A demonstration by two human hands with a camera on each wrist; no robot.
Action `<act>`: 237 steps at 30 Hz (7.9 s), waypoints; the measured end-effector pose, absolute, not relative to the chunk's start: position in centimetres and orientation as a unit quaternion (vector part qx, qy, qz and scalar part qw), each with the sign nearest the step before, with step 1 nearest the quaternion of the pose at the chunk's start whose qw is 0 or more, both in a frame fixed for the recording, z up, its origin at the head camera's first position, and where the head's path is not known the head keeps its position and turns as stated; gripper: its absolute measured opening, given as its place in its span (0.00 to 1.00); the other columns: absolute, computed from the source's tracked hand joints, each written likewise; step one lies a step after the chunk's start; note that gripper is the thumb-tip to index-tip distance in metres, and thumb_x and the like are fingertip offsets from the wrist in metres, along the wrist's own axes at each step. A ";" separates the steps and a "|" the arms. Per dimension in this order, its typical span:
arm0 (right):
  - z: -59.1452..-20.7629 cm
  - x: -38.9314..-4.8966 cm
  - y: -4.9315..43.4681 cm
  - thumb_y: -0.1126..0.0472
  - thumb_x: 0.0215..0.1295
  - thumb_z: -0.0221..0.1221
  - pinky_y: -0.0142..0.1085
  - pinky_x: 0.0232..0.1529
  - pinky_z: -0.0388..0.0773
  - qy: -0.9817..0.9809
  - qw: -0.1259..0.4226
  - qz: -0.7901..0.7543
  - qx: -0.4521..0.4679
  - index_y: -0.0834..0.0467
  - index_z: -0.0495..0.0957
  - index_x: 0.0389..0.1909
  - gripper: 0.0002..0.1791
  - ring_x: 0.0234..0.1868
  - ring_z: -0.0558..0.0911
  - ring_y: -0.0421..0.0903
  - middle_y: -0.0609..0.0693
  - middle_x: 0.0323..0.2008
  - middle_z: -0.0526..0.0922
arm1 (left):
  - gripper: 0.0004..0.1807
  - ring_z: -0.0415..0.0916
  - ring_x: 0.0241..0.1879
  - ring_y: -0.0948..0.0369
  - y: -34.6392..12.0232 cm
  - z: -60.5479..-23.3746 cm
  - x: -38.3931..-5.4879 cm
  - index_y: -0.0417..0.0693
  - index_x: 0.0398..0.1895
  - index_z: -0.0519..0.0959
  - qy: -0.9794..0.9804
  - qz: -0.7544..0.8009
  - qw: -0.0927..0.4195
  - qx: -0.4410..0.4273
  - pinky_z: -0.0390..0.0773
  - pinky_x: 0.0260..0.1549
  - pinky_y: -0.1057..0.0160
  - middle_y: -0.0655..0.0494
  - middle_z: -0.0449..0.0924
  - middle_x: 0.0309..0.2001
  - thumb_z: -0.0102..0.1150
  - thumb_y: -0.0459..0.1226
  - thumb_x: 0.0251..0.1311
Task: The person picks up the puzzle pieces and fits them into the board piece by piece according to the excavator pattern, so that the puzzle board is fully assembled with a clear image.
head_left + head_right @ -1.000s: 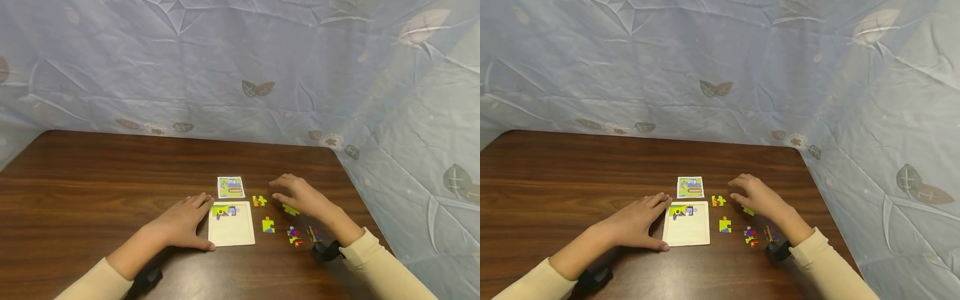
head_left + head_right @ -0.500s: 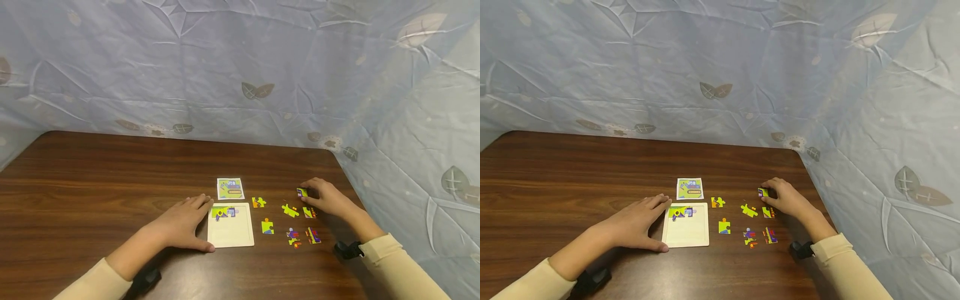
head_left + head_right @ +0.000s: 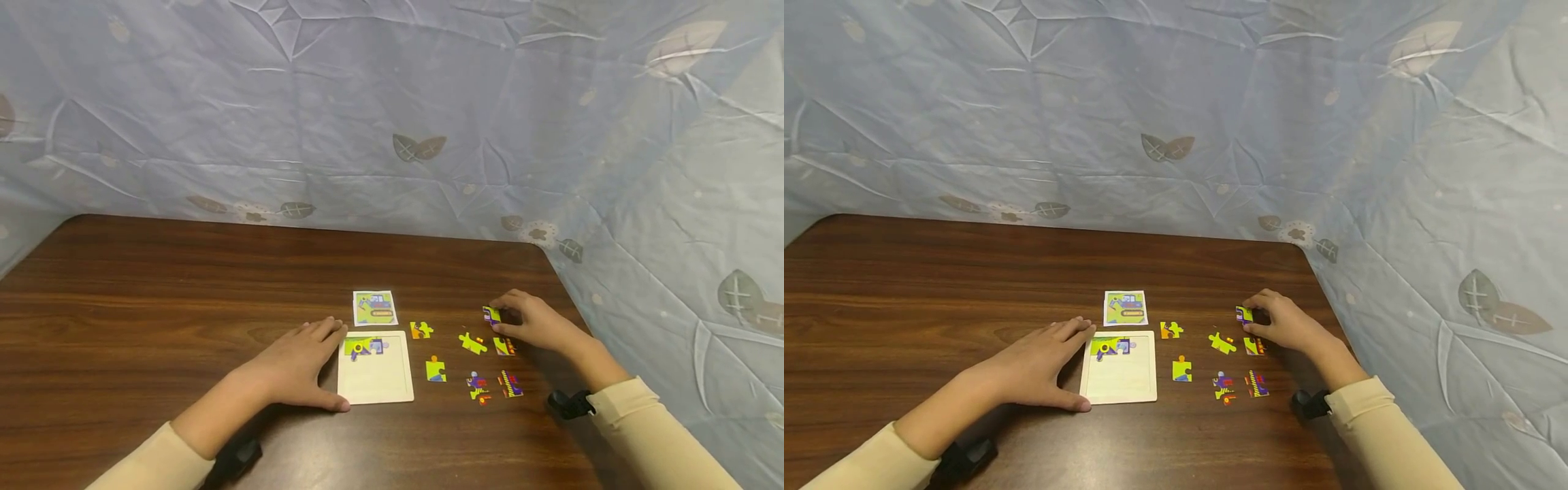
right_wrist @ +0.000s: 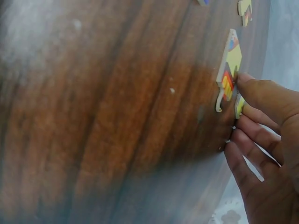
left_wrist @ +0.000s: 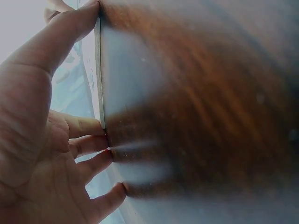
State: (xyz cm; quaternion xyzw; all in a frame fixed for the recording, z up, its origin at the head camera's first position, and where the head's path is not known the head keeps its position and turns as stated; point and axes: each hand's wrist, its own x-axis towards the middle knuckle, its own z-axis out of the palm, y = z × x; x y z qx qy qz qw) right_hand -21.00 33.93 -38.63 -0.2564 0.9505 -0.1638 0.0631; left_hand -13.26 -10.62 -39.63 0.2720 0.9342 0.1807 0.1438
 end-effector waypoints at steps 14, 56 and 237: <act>-39.4 -21.0 33.8 0.59 0.68 0.69 0.51 0.48 0.84 0.954 0.028 -0.162 -0.250 0.64 0.83 0.53 0.17 0.47 0.84 0.53 0.56 0.47 0.84 | 0.67 0.54 0.81 0.36 -10.7 -39.7 -13.2 0.37 0.82 0.58 0.933 0.180 0.145 0.276 0.56 0.80 0.34 0.36 0.55 0.82 0.72 0.70 0.49; -38.4 -16.5 19.1 0.50 0.71 0.67 0.38 0.50 0.85 0.926 0.077 -0.144 -0.341 0.56 0.83 0.59 0.21 0.50 0.80 0.42 0.48 0.54 0.82 | 0.67 0.55 0.81 0.37 -10.6 -39.5 -13.2 0.37 0.82 0.58 0.935 0.174 0.142 0.275 0.55 0.81 0.36 0.35 0.55 0.82 0.72 0.70 0.49; -38.6 -14.0 11.2 0.58 0.71 0.67 0.22 0.38 0.79 0.907 0.054 -0.078 -0.410 0.55 0.90 0.45 0.07 0.37 0.78 0.34 0.46 0.39 0.82 | 0.66 0.54 0.81 0.36 -10.9 -39.5 -12.8 0.36 0.81 0.58 0.931 0.188 0.138 0.281 0.55 0.80 0.33 0.35 0.55 0.82 0.73 0.69 0.49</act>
